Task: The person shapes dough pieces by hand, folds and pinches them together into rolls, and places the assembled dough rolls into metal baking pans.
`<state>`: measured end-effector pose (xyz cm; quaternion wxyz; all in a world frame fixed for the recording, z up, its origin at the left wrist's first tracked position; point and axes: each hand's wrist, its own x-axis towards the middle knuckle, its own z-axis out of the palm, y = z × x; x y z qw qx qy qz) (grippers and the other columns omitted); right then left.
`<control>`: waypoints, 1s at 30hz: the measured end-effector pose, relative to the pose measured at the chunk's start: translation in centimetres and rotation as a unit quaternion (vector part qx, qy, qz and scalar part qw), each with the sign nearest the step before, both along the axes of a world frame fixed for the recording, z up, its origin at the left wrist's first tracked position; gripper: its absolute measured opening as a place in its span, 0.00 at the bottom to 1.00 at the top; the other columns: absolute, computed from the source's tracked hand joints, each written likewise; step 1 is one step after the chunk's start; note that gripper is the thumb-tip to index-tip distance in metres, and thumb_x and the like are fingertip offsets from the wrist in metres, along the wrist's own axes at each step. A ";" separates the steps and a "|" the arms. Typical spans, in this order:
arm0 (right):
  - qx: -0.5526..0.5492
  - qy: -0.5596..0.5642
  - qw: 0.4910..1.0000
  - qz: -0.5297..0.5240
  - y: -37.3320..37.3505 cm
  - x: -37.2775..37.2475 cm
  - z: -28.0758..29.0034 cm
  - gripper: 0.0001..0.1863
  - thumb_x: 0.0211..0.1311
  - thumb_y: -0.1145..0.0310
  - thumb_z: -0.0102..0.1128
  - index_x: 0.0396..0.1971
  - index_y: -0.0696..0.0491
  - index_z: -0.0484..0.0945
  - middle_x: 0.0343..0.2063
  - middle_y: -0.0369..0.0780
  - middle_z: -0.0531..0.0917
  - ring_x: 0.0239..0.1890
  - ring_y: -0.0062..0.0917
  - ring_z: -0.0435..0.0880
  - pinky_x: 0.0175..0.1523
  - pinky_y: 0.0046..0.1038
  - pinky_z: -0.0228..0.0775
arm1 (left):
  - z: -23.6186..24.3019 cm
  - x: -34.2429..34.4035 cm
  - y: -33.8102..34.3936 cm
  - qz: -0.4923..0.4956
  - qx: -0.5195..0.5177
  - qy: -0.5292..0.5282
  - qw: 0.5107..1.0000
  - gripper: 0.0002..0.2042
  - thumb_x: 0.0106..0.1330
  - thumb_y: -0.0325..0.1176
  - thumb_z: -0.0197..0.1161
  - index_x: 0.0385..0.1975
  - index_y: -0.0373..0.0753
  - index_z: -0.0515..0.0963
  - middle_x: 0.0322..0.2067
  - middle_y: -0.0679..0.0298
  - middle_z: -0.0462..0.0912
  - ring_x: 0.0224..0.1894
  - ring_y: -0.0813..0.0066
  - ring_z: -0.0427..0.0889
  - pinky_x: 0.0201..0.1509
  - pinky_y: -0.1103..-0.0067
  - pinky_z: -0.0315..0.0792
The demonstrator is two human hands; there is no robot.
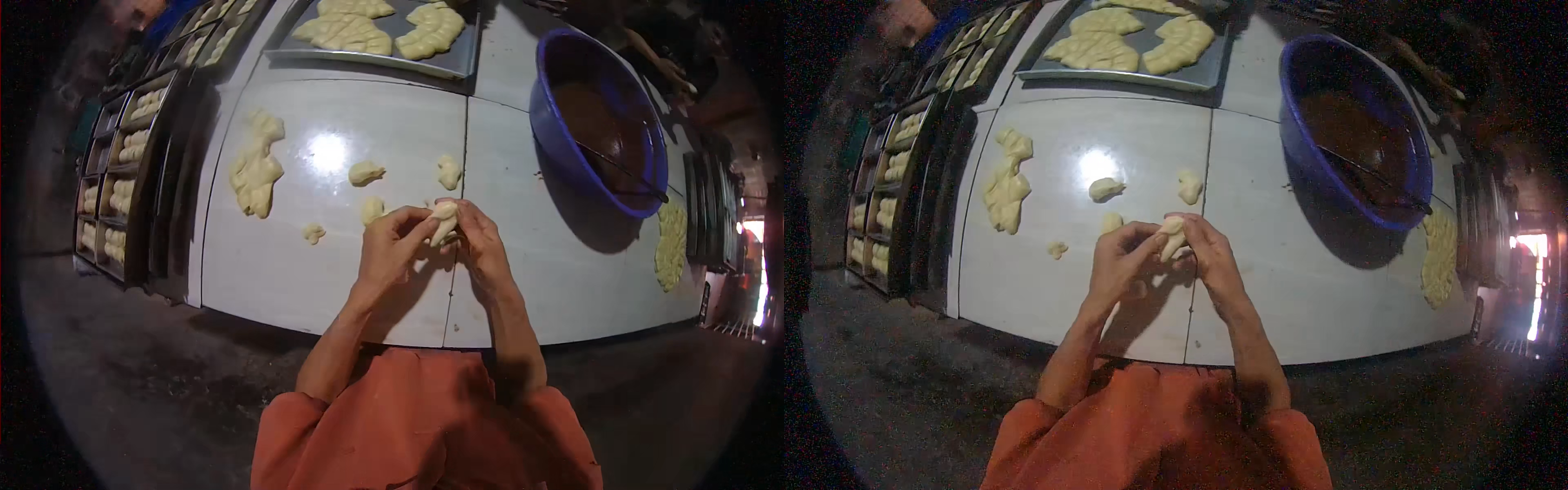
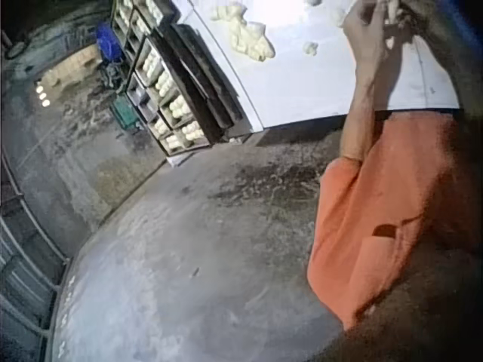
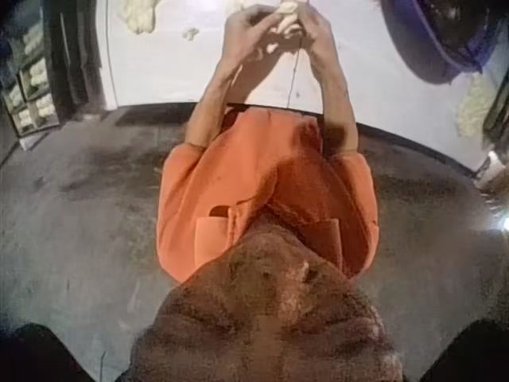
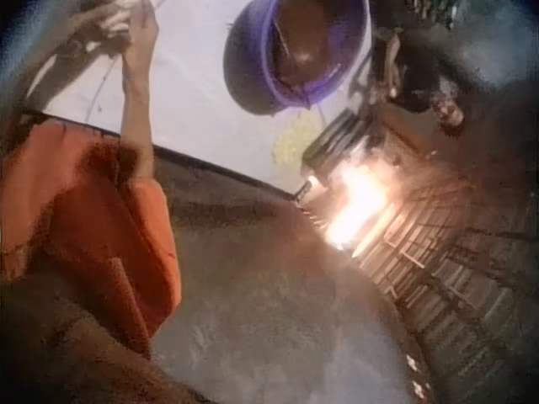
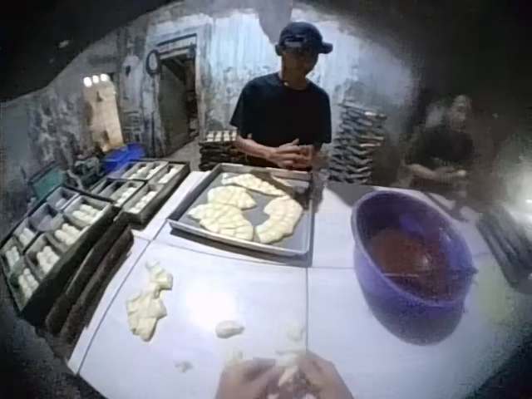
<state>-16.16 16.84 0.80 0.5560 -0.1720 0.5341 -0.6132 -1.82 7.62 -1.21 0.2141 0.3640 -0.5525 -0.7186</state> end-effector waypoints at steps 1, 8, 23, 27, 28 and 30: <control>0.009 0.031 0.999 0.009 0.8 -0.7 -0.6 0.15 0.72 0.66 0.59 0.53 0.56 0.77 0.39 0.35 0.83 0.37 0.17 0.81 0.42 0.20 0.76 | 0.0 -0.2 0.0 -0.013 -0.013 -0.002 1.000 0.14 0.68 0.35 0.66 0.46 0.30 0.82 0.32 0.64 0.86 0.34 0.82 0.81 0.39 0.83 0.75; -0.037 0.222 0.971 -0.087 2.7 -2.0 -2.8 0.11 0.66 0.69 0.65 0.45 0.57 0.79 0.37 0.35 0.83 0.40 0.16 0.79 0.47 0.22 0.75 | 0.6 -2.5 0.8 -0.100 -0.017 -0.004 0.995 0.16 0.73 0.34 0.59 0.54 0.29 0.77 0.45 0.57 0.84 0.45 0.74 0.83 0.51 0.79 0.76; -0.152 -0.105 0.974 -0.129 5.5 -8.0 4.6 0.09 0.71 0.65 0.60 0.42 0.54 0.74 0.37 0.35 0.80 0.36 0.17 0.81 0.43 0.24 0.78 | 0.4 -13.6 8.0 -0.019 -0.158 0.254 0.954 0.57 0.54 0.56 0.74 0.74 0.34 0.43 0.58 0.45 0.76 0.58 0.62 0.78 0.60 0.67 0.76; -0.187 0.152 0.947 -0.212 5.3 -17.5 7.8 0.12 0.69 0.63 0.61 0.43 0.56 0.75 0.40 0.38 0.83 0.42 0.20 0.83 0.46 0.26 0.79 | 0.1 -11.8 7.1 -0.075 -0.085 0.169 0.979 0.42 0.63 0.38 0.72 0.73 0.38 0.53 0.53 0.48 0.80 0.52 0.65 0.82 0.56 0.70 0.78; -0.100 0.210 0.956 -0.176 4.8 -19.3 10.0 0.11 0.69 0.64 0.60 0.44 0.55 0.75 0.38 0.37 0.84 0.40 0.19 0.82 0.43 0.24 0.77 | 0.0 -11.0 6.5 -0.076 -0.068 0.110 0.989 0.35 0.66 0.34 0.69 0.71 0.37 0.58 0.51 0.49 0.81 0.50 0.66 0.83 0.54 0.72 0.79; -0.009 0.336 0.936 -0.101 3.1 -25.3 8.8 0.13 0.66 0.65 0.60 0.45 0.55 0.76 0.34 0.38 0.84 0.35 0.19 0.81 0.41 0.22 0.73 | 0.3 -10.1 5.7 -0.048 -0.086 0.095 0.991 0.25 0.69 0.27 0.63 0.65 0.33 0.67 0.48 0.49 0.82 0.45 0.69 0.85 0.51 0.75 0.80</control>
